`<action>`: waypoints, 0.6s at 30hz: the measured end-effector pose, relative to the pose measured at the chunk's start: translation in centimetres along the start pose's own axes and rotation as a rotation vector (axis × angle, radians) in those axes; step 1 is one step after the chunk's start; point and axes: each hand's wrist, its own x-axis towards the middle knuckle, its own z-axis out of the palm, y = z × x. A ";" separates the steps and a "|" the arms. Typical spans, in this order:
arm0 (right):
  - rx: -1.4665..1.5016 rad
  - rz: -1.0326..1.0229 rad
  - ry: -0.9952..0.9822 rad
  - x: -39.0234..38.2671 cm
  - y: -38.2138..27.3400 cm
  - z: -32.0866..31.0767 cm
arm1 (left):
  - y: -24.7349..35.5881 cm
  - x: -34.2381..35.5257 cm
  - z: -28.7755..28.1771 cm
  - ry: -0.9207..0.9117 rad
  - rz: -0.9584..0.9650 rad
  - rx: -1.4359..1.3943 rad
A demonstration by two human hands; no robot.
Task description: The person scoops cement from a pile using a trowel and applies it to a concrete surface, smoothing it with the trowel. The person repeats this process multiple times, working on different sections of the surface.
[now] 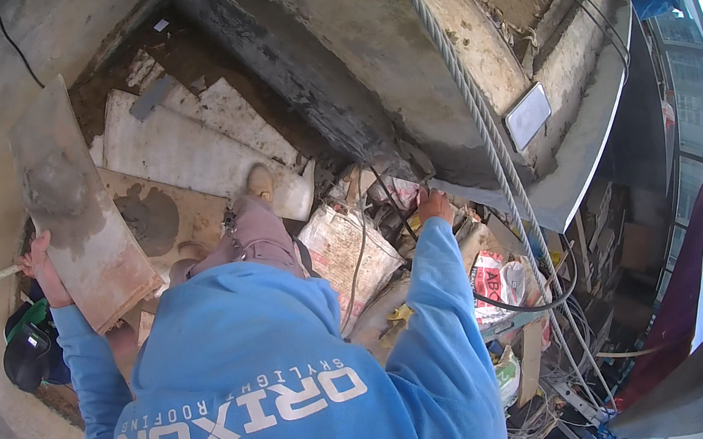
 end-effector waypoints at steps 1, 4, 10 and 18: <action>-0.002 -0.014 -0.005 1.0 0.2 0.1 | -0.1 0.1 0.1 -0.008 0.003 -0.007; 0.020 -0.088 0.085 2.6 1.5 2.7 | 0.0 0.4 0.4 -0.036 -0.039 -0.027; 0.004 0.180 0.087 1.5 -2.2 1.9 | 0.7 1.1 -1.9 0.070 0.081 0.004; 0.069 0.150 0.230 2.1 -2.1 1.8 | 0.0 -0.4 -1.6 0.043 0.175 0.102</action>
